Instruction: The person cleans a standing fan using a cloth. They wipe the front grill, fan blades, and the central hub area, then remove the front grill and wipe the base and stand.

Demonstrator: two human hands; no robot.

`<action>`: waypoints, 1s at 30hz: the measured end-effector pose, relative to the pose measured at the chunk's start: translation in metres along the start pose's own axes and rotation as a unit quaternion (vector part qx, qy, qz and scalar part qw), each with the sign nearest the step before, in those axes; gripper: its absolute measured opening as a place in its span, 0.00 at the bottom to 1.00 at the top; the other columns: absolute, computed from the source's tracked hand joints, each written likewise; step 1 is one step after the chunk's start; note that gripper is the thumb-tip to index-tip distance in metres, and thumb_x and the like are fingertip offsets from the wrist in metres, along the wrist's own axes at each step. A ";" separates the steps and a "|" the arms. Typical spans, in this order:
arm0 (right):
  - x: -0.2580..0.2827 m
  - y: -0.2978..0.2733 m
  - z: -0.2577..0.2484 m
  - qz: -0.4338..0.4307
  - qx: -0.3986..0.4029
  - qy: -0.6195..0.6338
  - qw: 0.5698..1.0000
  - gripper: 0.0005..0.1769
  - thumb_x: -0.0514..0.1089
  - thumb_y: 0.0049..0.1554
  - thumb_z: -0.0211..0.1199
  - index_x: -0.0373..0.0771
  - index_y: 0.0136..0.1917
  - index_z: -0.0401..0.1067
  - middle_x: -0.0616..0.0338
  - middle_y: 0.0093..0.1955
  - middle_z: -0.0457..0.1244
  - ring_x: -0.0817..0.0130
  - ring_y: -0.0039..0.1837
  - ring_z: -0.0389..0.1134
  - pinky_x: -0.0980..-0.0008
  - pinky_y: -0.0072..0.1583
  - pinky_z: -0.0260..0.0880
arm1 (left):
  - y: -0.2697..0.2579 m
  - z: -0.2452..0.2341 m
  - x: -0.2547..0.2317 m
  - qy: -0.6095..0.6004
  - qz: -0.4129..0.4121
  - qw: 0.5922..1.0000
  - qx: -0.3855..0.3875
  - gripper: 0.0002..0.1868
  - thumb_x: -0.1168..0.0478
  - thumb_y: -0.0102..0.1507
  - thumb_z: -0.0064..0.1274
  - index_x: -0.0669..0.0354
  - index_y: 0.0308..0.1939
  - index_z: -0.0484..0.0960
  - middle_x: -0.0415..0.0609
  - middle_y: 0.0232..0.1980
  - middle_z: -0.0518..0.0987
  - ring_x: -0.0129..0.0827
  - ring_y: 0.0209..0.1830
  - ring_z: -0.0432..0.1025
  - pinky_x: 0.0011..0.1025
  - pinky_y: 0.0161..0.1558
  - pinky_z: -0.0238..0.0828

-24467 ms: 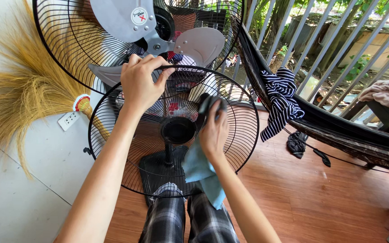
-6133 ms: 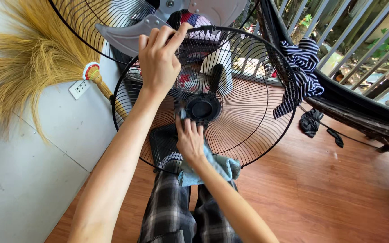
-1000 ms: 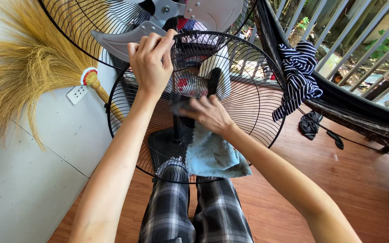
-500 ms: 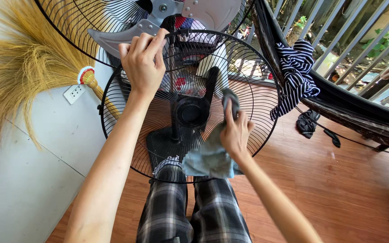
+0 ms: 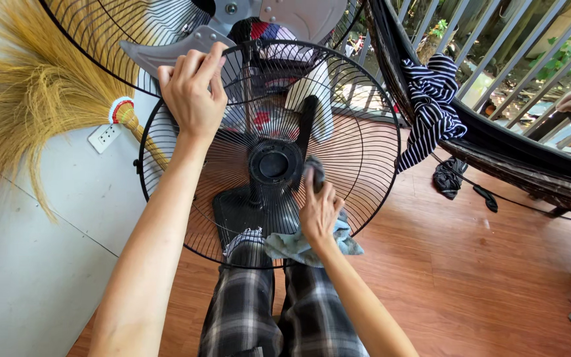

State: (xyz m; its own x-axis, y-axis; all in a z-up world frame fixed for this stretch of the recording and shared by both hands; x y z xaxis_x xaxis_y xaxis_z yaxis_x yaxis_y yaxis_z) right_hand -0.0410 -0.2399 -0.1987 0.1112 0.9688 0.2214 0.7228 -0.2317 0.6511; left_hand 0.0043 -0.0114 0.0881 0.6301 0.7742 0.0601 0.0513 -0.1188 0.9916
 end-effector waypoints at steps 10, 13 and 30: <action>-0.005 0.016 -0.007 -0.042 0.019 -0.016 0.999 0.55 0.29 0.47 0.56 0.64 0.82 0.49 0.49 0.55 0.59 0.57 0.54 0.60 0.53 0.58 0.56 | 0.007 0.008 -0.016 -0.016 0.020 1.000 -0.015 0.15 0.65 0.69 0.63 0.46 0.59 0.84 0.31 0.37 0.75 0.24 0.37 0.67 0.31 0.44 0.52; -0.023 0.036 -0.014 -0.027 0.017 -0.034 0.999 0.53 0.30 0.50 0.57 0.65 0.82 0.49 0.50 0.55 0.58 0.56 0.54 0.60 0.49 0.58 0.56 | 0.005 0.011 -0.014 -0.011 0.020 1.000 -0.004 0.16 0.66 0.68 0.62 0.47 0.59 0.84 0.30 0.37 0.75 0.24 0.37 0.67 0.30 0.44 0.52; -0.027 0.069 -0.004 -0.169 -0.032 -0.152 0.973 0.54 0.34 0.53 0.61 0.68 0.84 0.46 0.52 0.56 0.57 0.60 0.52 0.60 0.60 0.51 0.59 | 0.010 0.013 -0.018 -0.015 0.016 1.000 -0.012 0.14 0.65 0.67 0.64 0.46 0.56 0.86 0.32 0.35 0.74 0.25 0.36 0.67 0.31 0.42 0.50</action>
State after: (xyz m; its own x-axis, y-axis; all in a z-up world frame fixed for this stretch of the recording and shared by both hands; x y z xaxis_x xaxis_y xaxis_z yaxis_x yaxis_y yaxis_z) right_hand 0.0031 -0.2823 -0.1571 0.0771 0.9695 -0.2325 0.7106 0.1101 0.6950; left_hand 0.0034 -0.0345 0.0957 0.6545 0.7508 0.0890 0.0129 -0.1287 0.9916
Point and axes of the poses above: each hand's wrist, its own y-axis towards the middle knuckle, its own z-axis out of the palm, x = y × z, the point moved 9 cm from there along y, towards the middle knuckle
